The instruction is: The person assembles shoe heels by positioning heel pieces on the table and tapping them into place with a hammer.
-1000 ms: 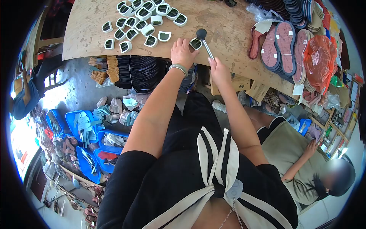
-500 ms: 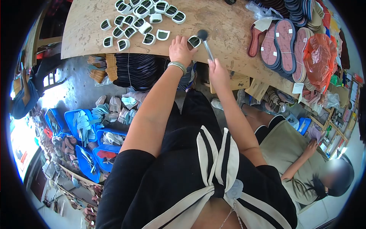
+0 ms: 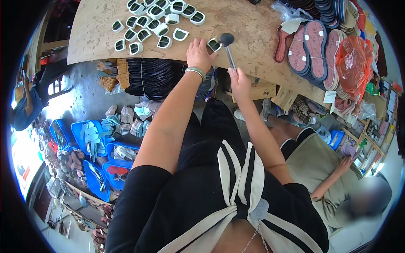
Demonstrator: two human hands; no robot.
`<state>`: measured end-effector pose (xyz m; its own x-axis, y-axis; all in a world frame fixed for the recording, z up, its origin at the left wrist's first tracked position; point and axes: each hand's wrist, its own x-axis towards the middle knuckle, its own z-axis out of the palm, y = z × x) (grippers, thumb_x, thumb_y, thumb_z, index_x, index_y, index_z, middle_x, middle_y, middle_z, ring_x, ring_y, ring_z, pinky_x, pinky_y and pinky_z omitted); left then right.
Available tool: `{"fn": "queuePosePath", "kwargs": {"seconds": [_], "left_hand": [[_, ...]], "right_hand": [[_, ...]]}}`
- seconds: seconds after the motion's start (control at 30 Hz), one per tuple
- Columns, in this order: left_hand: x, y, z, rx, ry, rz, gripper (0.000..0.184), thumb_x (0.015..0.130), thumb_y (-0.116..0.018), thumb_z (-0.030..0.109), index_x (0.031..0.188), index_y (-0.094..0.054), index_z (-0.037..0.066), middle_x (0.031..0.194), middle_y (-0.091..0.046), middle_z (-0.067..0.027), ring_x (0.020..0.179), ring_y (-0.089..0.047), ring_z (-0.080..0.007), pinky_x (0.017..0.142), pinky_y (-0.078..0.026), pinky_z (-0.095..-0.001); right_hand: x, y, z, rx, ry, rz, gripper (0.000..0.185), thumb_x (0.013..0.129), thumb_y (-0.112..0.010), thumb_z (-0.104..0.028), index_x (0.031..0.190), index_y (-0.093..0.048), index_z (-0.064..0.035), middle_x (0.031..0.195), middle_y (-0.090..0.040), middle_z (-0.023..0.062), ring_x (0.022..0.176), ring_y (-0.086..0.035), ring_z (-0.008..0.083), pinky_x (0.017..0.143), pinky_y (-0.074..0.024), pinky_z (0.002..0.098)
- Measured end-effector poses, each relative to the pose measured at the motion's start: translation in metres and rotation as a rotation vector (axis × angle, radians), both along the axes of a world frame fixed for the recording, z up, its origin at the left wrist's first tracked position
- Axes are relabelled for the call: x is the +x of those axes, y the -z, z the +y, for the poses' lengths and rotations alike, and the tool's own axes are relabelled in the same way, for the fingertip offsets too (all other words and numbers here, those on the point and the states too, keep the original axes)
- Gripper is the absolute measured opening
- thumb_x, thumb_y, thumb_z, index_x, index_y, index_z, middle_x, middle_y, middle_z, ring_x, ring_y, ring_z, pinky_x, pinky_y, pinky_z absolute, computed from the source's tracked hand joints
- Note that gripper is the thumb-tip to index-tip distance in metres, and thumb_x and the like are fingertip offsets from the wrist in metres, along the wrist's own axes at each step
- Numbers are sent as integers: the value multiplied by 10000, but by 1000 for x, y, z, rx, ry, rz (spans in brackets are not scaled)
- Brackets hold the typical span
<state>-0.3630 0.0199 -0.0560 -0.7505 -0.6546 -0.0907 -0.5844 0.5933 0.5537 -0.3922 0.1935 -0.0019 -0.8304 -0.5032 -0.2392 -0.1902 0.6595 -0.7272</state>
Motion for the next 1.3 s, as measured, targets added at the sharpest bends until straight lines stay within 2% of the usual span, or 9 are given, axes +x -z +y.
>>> {"fn": "queuePosePath", "kwargs": {"seconds": [0.2, 0.27, 0.57, 0.7, 0.9, 1.03, 1.13, 1.23, 1.3], "left_hand": [[4, -2, -3, 219, -37, 150, 505, 730, -796, 266, 1125, -576, 42, 1041, -621, -115, 1004, -607, -288, 892, -495, -400], [7, -10, -3, 557, -87, 192, 507, 755, -781, 243, 1155, -570, 14, 974, -664, -117, 913, -657, -258, 835, -528, -370], [16, -54, -2, 1086, -125, 412, 520, 910, -648, 365, 1283, -562, 13, 842, -641, -58, 713, -612, -113, 661, -510, -255], [4, -18, -9, 1462, -388, 87, 546, 960, -496, 531, 1025, -616, 3, 698, -594, -41, 543, -533, -122, 530, -476, -273], [2, -25, -13, 987, -97, -156, 573, 977, -428, 548, 1070, -578, 3, 708, -607, -61, 568, -587, -139, 551, -482, -295], [26, -4, -8, 320, 0, -35, 605, 906, -613, 502, 1232, -490, 7, 846, -648, -147, 742, -658, -291, 734, -541, -390], [36, -10, -12, 210, 86, 57, 686, 807, -730, 482, 1262, -491, 28, 1077, -613, -179, 958, -625, -357, 869, -511, -423], [19, -27, -10, 97, 232, -37, 797, 766, -756, 491, 1357, -448, 54, 1275, -519, -159, 1194, -516, -319, 997, -438, -407], [6, -35, -3, 106, 241, -49, 805, 749, -763, 500, 1352, -462, 60, 1246, -537, -141, 1191, -509, -305, 1006, -427, -407]], "right_hand": [[8, -11, 17, -393, 311, -516, 340, 1035, -467, -363, 958, -578, -50, 587, -391, -54, 465, -346, 35, 420, -275, 206], [3, -12, 24, -371, 332, -551, 333, 1035, -468, -360, 973, -571, -50, 585, -390, -46, 448, -337, 43, 408, -277, 213], [8, -8, 37, -384, 301, -559, 383, 1027, -478, -390, 964, -581, -26, 557, -422, -30, 408, -379, 43, 383, -304, 210], [12, -5, 39, -366, 292, -553, 370, 1029, -478, -372, 955, -581, -25, 546, -416, -33, 409, -377, 42, 385, -303, 210], [11, -2, 40, -257, 269, -490, 363, 1024, -491, -364, 918, -594, -32, 540, -436, -30, 411, -397, 52, 396, -317, 228], [11, -3, 36, -196, 208, -389, 371, 1018, -505, -353, 889, -622, -25, 548, -469, -15, 439, -436, 61, 424, -339, 240], [10, 5, 30, -86, 144, -243, 365, 1015, -511, -338, 901, -640, -17, 552, -481, -10, 472, -462, 62, 451, -355, 242], [11, 5, 25, -111, 171, -222, 349, 1016, -510, -325, 930, -644, -15, 554, -475, -11, 484, -454, 63, 467, -357, 246], [14, 3, 23, -171, 264, -297, 345, 1020, -503, -321, 940, -640, -15, 554, -466, -15, 476, -438, 63, 460, -349, 246]]}}
